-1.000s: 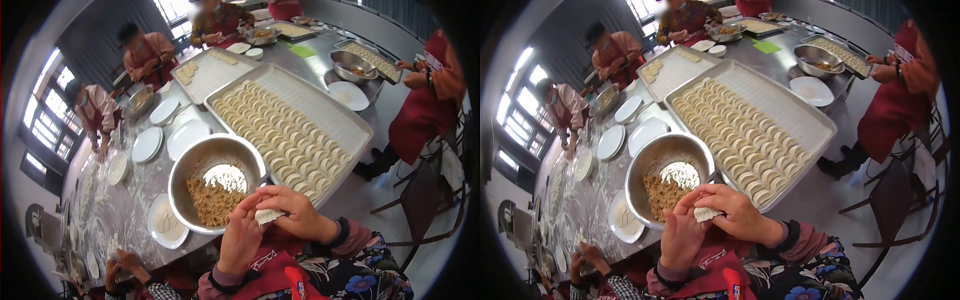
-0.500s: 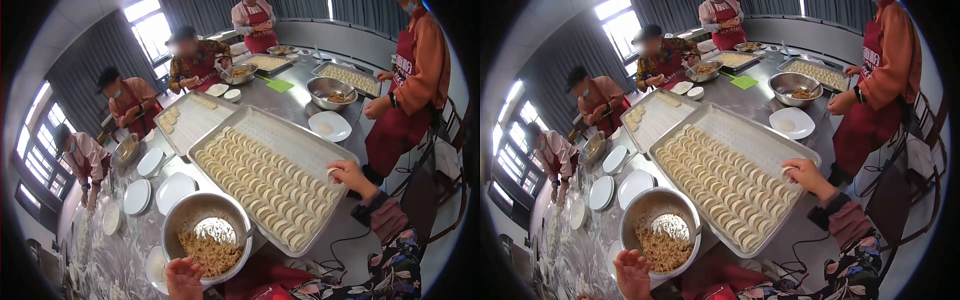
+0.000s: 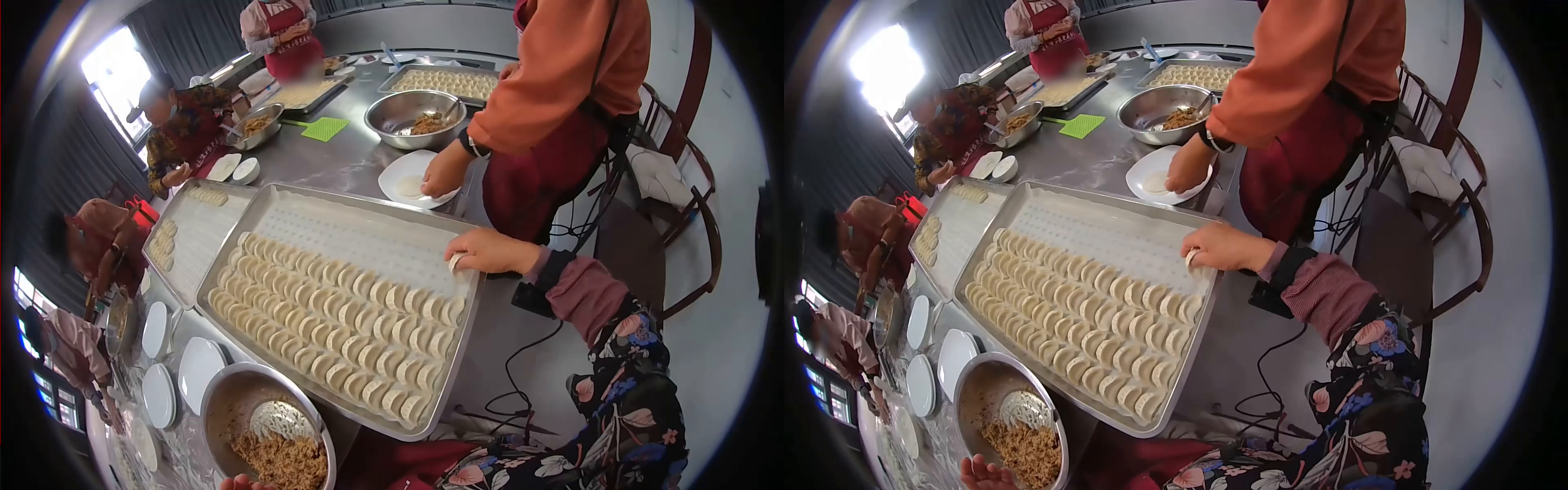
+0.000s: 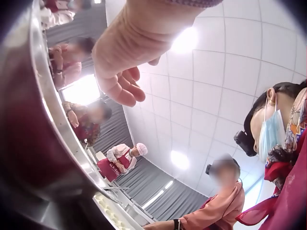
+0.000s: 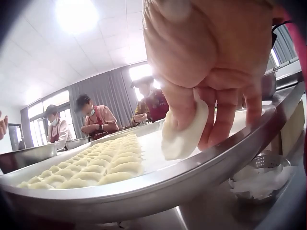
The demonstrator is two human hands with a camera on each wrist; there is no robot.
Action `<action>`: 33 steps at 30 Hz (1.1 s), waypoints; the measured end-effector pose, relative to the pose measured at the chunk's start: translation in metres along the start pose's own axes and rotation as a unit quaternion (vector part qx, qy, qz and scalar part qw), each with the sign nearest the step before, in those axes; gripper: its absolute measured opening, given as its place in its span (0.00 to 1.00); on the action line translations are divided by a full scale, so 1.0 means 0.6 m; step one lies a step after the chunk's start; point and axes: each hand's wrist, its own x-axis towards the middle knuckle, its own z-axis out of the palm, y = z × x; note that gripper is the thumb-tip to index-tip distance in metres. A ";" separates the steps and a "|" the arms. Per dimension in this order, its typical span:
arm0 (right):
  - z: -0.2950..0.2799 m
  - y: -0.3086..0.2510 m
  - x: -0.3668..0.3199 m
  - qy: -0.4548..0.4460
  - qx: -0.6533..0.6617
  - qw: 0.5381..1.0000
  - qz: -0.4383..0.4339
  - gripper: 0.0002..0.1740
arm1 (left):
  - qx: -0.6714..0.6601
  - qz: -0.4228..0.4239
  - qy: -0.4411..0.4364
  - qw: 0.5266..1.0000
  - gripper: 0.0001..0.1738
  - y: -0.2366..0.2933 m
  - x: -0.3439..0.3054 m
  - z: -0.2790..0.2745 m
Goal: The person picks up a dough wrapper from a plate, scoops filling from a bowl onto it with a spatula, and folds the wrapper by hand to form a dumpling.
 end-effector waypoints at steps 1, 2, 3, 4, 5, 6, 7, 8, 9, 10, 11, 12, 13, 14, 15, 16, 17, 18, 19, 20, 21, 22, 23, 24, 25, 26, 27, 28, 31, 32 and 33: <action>0.004 -0.003 0.000 -0.019 0.009 1.000 0.021 0.13 | 0.015 0.009 -0.003 1.000 0.21 -0.001 0.000 0.004; 0.008 -0.004 -0.002 -0.038 0.019 0.998 0.043 0.13 | 0.017 0.008 -0.003 1.000 0.21 -0.001 0.000 0.008; 0.013 -0.001 -0.007 -0.039 0.022 0.998 0.043 0.13 | 0.017 0.009 0.000 1.000 0.21 0.000 -0.001 0.012; 0.016 0.002 -0.009 -0.050 -0.040 0.997 0.048 0.12 | 0.016 0.011 0.003 1.000 0.21 0.000 -0.002 0.014; 0.017 0.007 -0.006 -0.057 -0.103 0.992 0.049 0.11 | 0.018 0.014 0.001 1.000 0.21 0.000 0.000 0.016; 0.020 0.016 -0.005 -0.055 -0.102 0.992 0.050 0.11 | 0.019 0.011 0.005 1.000 0.21 -0.001 -0.001 0.015; 0.028 0.027 -0.004 -0.036 -0.112 0.992 0.034 0.11 | 0.022 0.006 0.010 1.000 0.21 -0.002 -0.002 0.013; 0.037 0.037 -0.006 -0.017 -0.121 0.992 0.019 0.12 | 0.024 0.003 0.011 1.000 0.21 -0.002 -0.003 0.013; 0.038 0.037 -0.007 -0.018 -0.120 0.992 0.019 0.12 | 0.020 0.004 0.011 1.000 0.21 -0.003 -0.003 0.013; 0.038 0.037 -0.006 -0.017 -0.119 0.992 0.028 0.11 | 0.016 0.007 0.009 1.000 0.21 -0.004 -0.003 0.014; 0.038 0.037 -0.004 -0.017 -0.117 0.992 0.037 0.11 | 0.017 0.008 0.008 1.000 0.21 -0.005 -0.002 0.016; 0.039 0.036 -0.002 -0.015 -0.115 0.993 0.037 0.11 | 0.020 0.008 0.013 1.000 0.21 -0.004 -0.002 0.019; 0.041 0.036 0.000 -0.015 -0.104 0.993 0.047 0.10 | 0.025 0.007 0.018 0.999 0.21 -0.003 -0.002 0.021; 0.044 0.036 0.001 -0.015 -0.092 0.994 0.057 0.10 | 0.028 0.005 0.018 0.999 0.21 -0.003 -0.003 0.018; 0.039 0.029 0.001 -0.014 -0.091 0.994 0.058 0.10 | 0.028 0.006 0.023 0.999 0.21 -0.004 -0.002 0.014; 0.031 0.020 -0.001 -0.040 -0.057 0.996 0.061 0.10 | 0.027 0.008 0.027 0.999 0.21 -0.005 -0.002 0.011; 0.026 0.015 -0.003 -0.065 -0.024 0.995 0.065 0.10 | 0.028 0.007 0.026 0.999 0.21 -0.006 -0.001 0.010; 0.029 0.018 -0.003 -0.065 -0.023 0.995 0.066 0.10 | 0.030 0.009 0.023 0.999 0.21 -0.007 -0.001 0.013; 0.035 0.024 -0.003 -0.059 -0.038 0.996 0.060 0.10 | 0.032 0.011 0.020 0.999 0.21 -0.007 -0.001 0.016; 0.040 0.029 -0.002 -0.053 -0.053 0.996 0.053 0.10 | 0.033 0.011 0.020 0.999 0.21 -0.007 -0.001 0.015; 0.043 0.032 -0.001 -0.051 -0.053 0.996 0.051 0.10 | 0.029 0.010 0.018 0.999 0.21 -0.007 -0.001 0.014; 0.045 0.035 -0.002 -0.035 -0.055 0.997 0.047 0.10 | 0.026 0.009 0.016 0.999 0.21 -0.006 -0.001 0.014; 0.048 0.038 -0.003 -0.020 -0.057 0.997 0.043 0.10 | 0.027 0.010 0.016 0.999 0.21 -0.005 -0.001 0.015; 0.048 0.036 -0.004 -0.021 -0.056 0.997 0.044 0.10 | 0.025 0.010 0.013 1.000 0.21 -0.005 -0.001 0.018; 0.049 0.034 -0.007 -0.024 -0.067 0.997 0.041 0.10 | 0.023 0.010 0.010 1.000 0.22 -0.003 -0.003 0.019; 0.049 0.032 -0.006 -0.027 -0.079 0.996 0.036 0.10 | 0.023 0.011 0.012 1.000 0.22 -0.002 -0.006 0.016; 0.051 0.034 -0.004 -0.027 -0.079 0.996 0.032 0.10 | 0.030 0.018 0.013 0.999 0.22 0.000 -0.008 0.012; 0.054 0.040 -0.003 -0.031 -0.078 0.996 0.035 0.10 | 0.037 0.027 0.014 0.999 0.22 0.004 -0.010 0.006; 0.051 0.031 -0.008 -0.033 -0.082 0.995 0.037 0.11 | 0.046 0.053 0.009 0.997 0.22 0.021 -0.021 -0.011; 0.047 0.026 -0.009 -0.030 -0.088 0.995 0.039 0.12 | 0.045 0.055 0.010 0.997 0.22 0.026 -0.028 -0.018; 0.043 0.026 -0.011 -0.028 -0.091 0.995 0.036 0.12 | 0.062 0.074 0.039 0.995 0.23 0.033 -0.037 -0.026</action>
